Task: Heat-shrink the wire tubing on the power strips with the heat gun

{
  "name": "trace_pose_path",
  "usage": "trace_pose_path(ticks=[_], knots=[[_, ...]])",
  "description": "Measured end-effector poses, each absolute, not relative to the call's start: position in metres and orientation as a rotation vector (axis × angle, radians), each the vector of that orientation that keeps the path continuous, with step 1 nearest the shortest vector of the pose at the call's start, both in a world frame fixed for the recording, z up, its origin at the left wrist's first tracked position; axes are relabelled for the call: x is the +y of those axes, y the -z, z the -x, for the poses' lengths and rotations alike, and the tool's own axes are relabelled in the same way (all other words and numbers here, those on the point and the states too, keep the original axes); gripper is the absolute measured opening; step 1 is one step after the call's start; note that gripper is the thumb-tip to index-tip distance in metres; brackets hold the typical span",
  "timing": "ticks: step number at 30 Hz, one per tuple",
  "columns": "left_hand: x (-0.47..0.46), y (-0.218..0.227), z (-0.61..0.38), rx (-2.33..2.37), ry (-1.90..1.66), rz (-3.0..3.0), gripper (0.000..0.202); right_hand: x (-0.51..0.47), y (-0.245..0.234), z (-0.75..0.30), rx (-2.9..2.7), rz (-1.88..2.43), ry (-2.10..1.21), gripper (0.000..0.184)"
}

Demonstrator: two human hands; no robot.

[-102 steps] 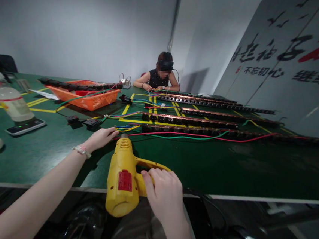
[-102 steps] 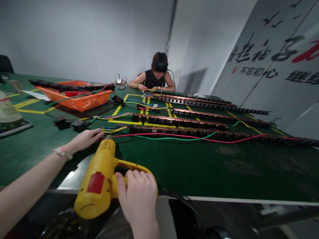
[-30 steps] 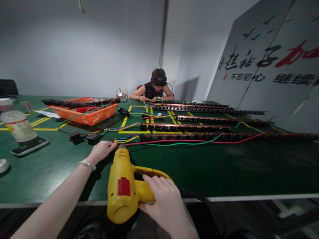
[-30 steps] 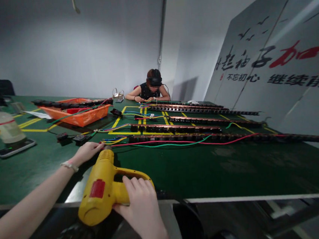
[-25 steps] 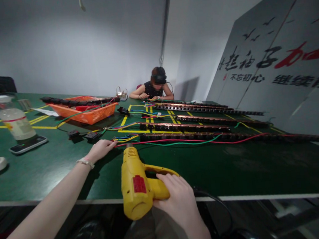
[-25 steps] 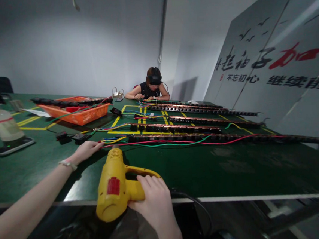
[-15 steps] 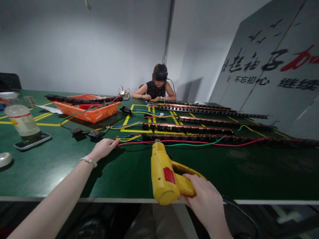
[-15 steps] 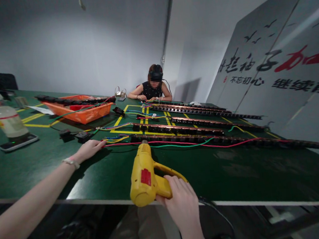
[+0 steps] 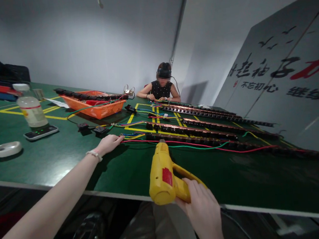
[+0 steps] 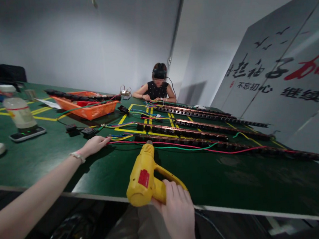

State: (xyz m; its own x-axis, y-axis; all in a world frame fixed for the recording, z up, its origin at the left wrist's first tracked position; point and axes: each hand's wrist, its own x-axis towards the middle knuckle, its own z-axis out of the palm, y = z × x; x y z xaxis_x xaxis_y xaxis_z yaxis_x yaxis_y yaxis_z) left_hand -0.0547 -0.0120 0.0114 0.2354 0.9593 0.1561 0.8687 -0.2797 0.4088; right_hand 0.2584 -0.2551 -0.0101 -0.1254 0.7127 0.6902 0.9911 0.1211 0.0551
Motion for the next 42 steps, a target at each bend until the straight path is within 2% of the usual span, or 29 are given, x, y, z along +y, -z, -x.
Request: trace_pose_path(ticks=[10, 16, 27, 33, 42], knots=[[-0.008, -0.007, 0.056, 1.708, -0.578, -2.294, 0.066, -0.239, 0.012, -0.175, -2.079, 1.466, 0.498, 0.059], [-0.004, -0.005, 0.058, 1.699, -0.557, -2.281, 0.068, -0.232, 0.008, -0.155, -2.020, 1.436, 0.527, 0.061], [-0.009, -0.008, 0.057, 1.671, -0.548, -2.330, 0.065, -0.224, 0.009, -0.189, -2.033, 1.354, 0.413, 0.050], [-0.009, -0.009, 0.055, 1.694, -0.541, -2.318, 0.061, -0.224, 0.008, -0.219, -1.990, 1.388, 0.475, 0.056], [-0.010, -0.010, 0.056, 1.686, -0.543, -2.306, 0.060, -0.233, 0.007, -0.252, -1.975, 1.449, 0.591, 0.051]])
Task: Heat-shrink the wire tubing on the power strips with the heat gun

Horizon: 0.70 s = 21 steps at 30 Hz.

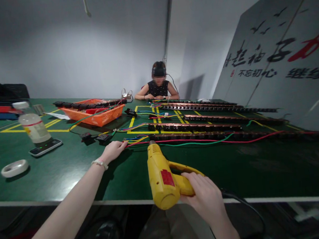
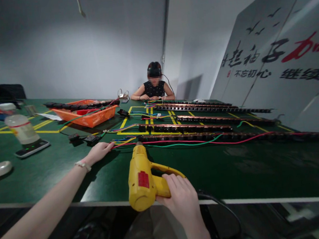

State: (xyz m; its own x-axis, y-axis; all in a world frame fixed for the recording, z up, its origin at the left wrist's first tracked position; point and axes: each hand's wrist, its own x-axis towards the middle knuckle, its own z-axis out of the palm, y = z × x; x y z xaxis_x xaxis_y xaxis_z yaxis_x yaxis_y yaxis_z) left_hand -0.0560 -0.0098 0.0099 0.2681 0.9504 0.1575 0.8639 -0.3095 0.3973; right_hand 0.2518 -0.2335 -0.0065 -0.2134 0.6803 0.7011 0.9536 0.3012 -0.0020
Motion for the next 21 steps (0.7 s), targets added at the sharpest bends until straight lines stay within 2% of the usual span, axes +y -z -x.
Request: trace_pose_path(ticks=[7, 21], knots=[[-0.010, -0.011, 0.055, 1.677, -0.539, -2.322, 0.060, -0.242, 0.006, -0.275, -1.984, 1.560, 0.730, 0.040], [-0.017, -0.008, 0.059, 1.562, -0.642, -2.299, 0.058, -0.239, 0.011, -0.265, -1.867, 1.684, 0.688, 0.026]])
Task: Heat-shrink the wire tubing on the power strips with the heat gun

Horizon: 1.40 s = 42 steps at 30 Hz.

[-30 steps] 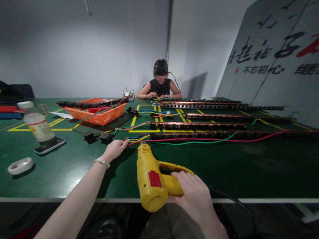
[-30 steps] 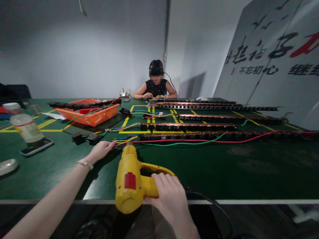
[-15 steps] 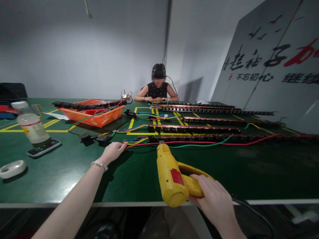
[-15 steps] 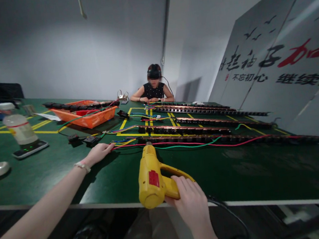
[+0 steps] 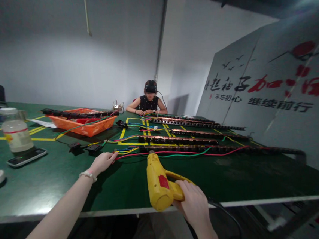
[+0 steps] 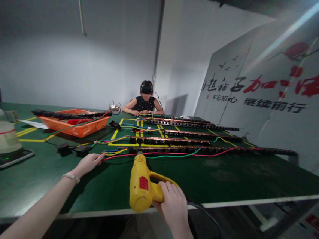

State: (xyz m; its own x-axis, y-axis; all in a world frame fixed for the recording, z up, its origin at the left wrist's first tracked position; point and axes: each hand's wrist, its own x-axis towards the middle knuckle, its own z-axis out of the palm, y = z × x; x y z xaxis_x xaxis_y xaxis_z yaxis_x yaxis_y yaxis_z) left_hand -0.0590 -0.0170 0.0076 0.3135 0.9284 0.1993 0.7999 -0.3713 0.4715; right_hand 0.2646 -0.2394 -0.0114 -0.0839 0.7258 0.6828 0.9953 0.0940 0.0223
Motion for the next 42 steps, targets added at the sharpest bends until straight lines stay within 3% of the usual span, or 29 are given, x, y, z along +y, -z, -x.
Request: trace_pose_path(ticks=[10, 29, 42], knots=[[-0.027, -0.011, 0.060, 1.457, -0.706, -2.373, 0.051, -0.238, 0.004, -0.256, -1.822, 1.674, 0.710, 0.027], [-0.016, -0.006, 0.061, 1.514, -0.667, -2.371, 0.058, -0.226, 0.012, -0.158, -1.901, 1.506, 0.616, 0.040], [-0.014, -0.005, 0.062, 1.529, -0.658, -2.367, 0.057, -0.223, 0.018, -0.154, -1.889, 1.385, 0.663, 0.044]])
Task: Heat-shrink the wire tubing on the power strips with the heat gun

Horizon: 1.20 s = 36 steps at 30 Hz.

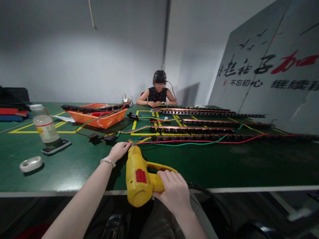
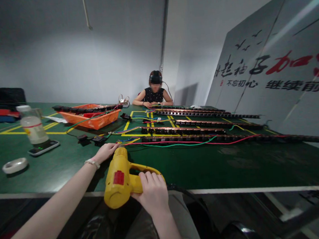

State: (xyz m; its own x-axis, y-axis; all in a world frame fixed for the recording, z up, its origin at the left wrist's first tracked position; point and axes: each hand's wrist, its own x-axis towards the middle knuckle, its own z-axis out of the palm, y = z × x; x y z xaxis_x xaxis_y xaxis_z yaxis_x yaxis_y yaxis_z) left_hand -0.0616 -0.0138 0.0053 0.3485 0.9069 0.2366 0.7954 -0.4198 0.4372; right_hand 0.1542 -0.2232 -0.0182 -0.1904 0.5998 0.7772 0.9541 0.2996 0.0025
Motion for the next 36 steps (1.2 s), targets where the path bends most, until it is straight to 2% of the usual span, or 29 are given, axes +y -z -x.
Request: trace_pose_path(ticks=[21, 26, 30, 36], knots=[[-0.016, -0.009, 0.061, 1.575, -0.645, -2.344, 0.056, -0.232, 0.013, -0.246, -1.861, 1.551, 0.831, 0.042], [-0.018, -0.013, 0.059, 1.748, -0.611, -2.248, 0.058, -0.240, 0.011, -0.269, -1.846, 1.654, 0.880, 0.047], [-0.019, -0.015, 0.057, 1.870, -0.586, -2.181, 0.060, -0.243, 0.012, -0.273, -1.863, 1.711, 0.867, 0.050], [-0.018, -0.016, 0.056, 1.881, -0.572, -2.178, 0.058, -0.242, 0.013, -0.255, -1.878, 1.717, 0.847, 0.044]])
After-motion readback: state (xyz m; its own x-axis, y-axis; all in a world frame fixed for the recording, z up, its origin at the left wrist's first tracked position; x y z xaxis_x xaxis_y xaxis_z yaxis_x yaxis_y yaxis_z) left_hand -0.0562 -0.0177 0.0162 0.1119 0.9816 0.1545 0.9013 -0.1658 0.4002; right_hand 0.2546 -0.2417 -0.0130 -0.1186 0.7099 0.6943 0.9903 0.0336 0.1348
